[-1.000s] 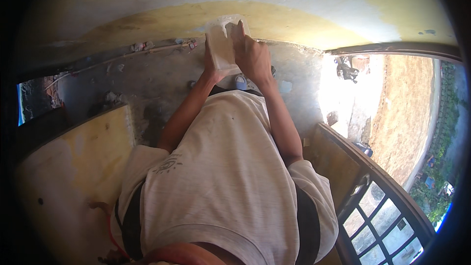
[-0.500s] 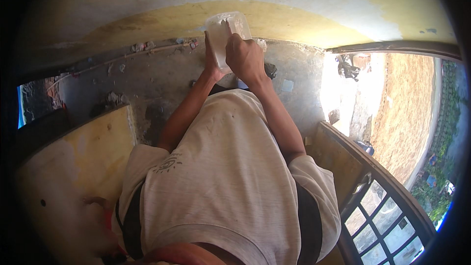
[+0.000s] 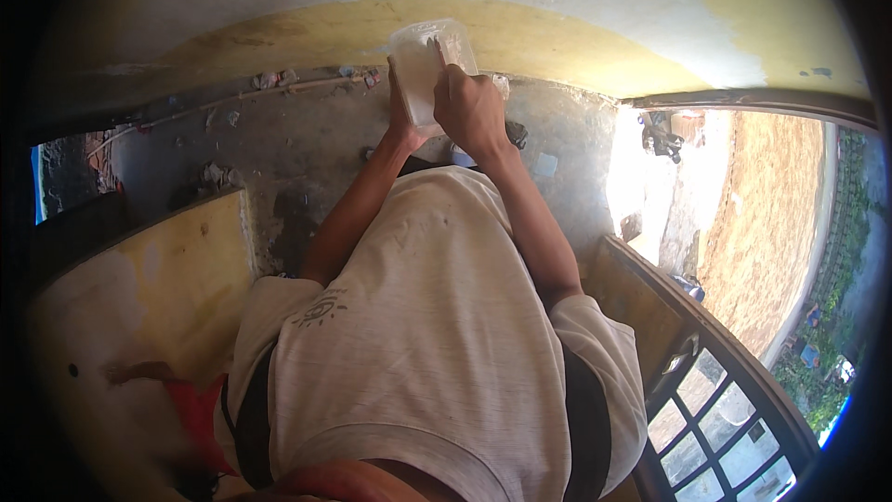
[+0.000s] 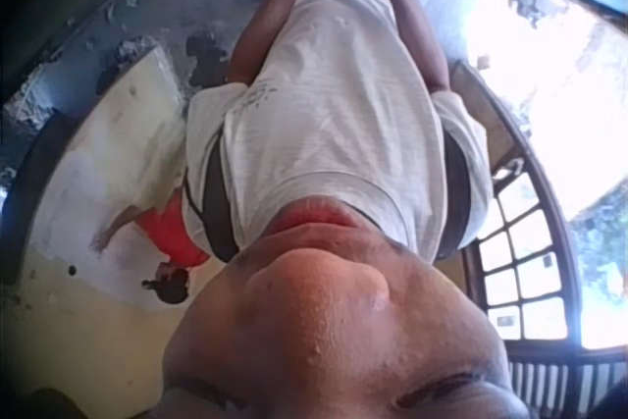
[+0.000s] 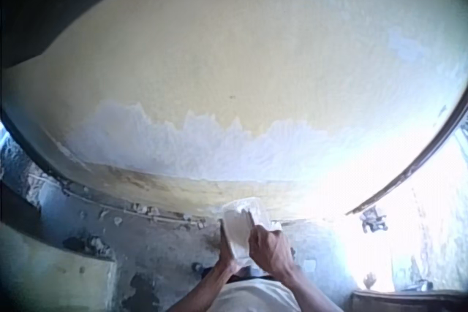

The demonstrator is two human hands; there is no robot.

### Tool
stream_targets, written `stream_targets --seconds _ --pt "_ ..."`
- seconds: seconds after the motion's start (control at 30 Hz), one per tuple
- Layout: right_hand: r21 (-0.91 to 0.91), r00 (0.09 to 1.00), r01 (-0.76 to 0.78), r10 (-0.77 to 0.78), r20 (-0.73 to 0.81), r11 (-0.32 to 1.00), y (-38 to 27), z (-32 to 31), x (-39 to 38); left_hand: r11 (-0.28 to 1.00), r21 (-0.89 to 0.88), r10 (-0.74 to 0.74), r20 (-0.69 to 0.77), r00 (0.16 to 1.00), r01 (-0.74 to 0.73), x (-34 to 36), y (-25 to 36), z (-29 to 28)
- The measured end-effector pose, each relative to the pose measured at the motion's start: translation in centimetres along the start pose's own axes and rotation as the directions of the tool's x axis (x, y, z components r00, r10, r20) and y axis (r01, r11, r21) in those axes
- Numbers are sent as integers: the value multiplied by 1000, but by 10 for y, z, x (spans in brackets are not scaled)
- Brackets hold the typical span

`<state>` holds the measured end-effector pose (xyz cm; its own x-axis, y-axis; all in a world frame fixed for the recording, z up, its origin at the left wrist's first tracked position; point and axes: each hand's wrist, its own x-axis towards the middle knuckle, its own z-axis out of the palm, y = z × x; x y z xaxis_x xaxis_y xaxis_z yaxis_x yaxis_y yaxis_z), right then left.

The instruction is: The person applies a white patching compound to a hole in a yellow wall using a small spreader tool.

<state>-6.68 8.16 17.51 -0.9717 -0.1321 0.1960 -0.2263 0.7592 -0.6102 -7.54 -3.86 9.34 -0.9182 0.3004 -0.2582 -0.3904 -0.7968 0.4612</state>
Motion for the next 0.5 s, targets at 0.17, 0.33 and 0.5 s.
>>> stream_targets --seconds 0.17,0.33,0.5 --pt "86 1000 9 -7 -23 996 4 11 -6 999 -46 12 -29 999 -13 -5 1 5" --pt "181 992 26 -2 -128 983 -4 -8 -7 1000 -6 19 45 999 -18 0 0 -10" --pt "229 994 -30 52 -92 973 -2 -17 -1 998 -59 43 79 996 -39 -1 3 5"
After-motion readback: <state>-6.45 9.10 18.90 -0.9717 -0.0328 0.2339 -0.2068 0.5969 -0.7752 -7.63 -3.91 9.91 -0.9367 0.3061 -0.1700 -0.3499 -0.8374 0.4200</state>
